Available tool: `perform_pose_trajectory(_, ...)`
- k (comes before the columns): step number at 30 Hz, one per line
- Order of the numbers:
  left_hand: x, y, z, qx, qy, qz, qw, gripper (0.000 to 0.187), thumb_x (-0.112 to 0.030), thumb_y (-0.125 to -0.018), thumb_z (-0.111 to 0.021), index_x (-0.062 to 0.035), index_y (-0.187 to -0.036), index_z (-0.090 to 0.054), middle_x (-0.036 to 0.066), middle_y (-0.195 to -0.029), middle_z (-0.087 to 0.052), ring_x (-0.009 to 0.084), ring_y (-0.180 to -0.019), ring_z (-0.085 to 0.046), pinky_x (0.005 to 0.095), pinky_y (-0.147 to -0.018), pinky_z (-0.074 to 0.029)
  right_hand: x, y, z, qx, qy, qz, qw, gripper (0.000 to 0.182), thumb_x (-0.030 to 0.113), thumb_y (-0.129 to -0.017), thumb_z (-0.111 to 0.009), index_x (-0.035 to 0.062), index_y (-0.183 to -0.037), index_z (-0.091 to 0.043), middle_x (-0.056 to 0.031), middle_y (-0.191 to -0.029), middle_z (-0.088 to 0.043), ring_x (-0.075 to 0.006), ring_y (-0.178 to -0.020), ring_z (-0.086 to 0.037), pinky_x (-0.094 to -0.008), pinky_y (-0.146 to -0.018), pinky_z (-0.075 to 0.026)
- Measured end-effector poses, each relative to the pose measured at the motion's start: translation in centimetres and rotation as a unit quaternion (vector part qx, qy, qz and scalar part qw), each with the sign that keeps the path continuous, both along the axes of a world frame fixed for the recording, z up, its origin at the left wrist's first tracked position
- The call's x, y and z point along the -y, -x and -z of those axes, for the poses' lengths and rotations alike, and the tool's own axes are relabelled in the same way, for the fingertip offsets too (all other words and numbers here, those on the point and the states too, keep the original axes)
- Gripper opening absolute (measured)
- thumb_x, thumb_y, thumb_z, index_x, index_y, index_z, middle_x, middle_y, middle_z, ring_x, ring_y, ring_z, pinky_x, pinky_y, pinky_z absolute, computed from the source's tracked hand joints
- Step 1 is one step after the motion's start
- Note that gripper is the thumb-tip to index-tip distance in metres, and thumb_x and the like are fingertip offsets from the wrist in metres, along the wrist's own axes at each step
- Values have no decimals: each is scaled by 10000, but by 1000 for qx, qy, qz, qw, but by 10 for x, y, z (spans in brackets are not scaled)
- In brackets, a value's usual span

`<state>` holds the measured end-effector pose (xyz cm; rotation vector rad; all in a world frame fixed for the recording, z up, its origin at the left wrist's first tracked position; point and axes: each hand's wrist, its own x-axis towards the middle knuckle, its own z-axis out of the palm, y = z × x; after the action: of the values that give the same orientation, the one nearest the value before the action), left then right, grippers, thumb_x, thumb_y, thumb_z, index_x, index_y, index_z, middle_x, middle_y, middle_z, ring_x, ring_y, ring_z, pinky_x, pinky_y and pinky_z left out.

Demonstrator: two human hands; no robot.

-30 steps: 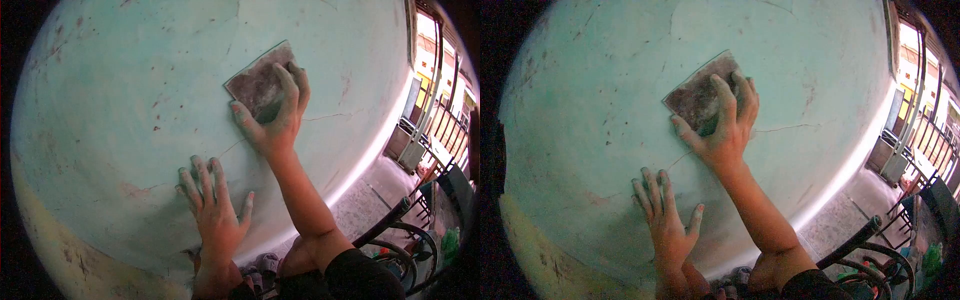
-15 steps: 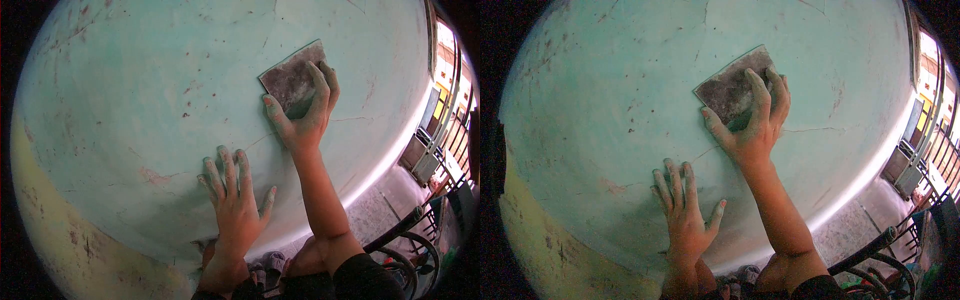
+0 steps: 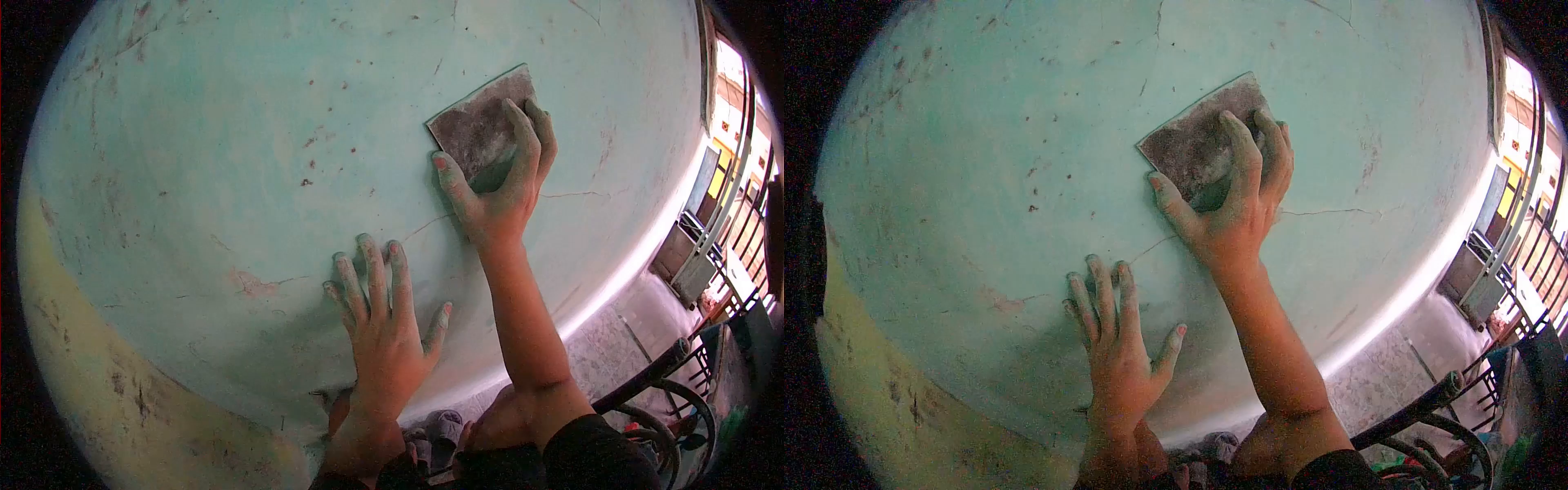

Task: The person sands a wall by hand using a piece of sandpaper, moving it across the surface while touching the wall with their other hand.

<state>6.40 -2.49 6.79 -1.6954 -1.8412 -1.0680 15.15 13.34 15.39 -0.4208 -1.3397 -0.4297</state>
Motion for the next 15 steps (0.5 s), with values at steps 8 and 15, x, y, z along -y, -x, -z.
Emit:
perform_pose_trajectory(8,1,2,2,-2,22,-9,1000,903,-456,-868,-627,-36,-1540,-193,270,-1588,-112,549,-1434,-63,680,-1125,-68,2,2,-1,-3,-1,4,1000,808,374,-685,-864,64,-1338,-502,-201,-1384,-423,-351,-1326,-385,-461,-1077,-370)
perform_pose_trajectory(15,2,2,2,-8,14,-5,1000,891,-453,-876,-617,-43,-1542,-189,271,-1588,-113,547,-1435,-65,687,-1120,-71,1,2,0,-3,5,9,1000,820,390,-684,-865,66,-1341,-497,-189,-1387,-418,-346,-1315,-397,-459,-1072,-381)
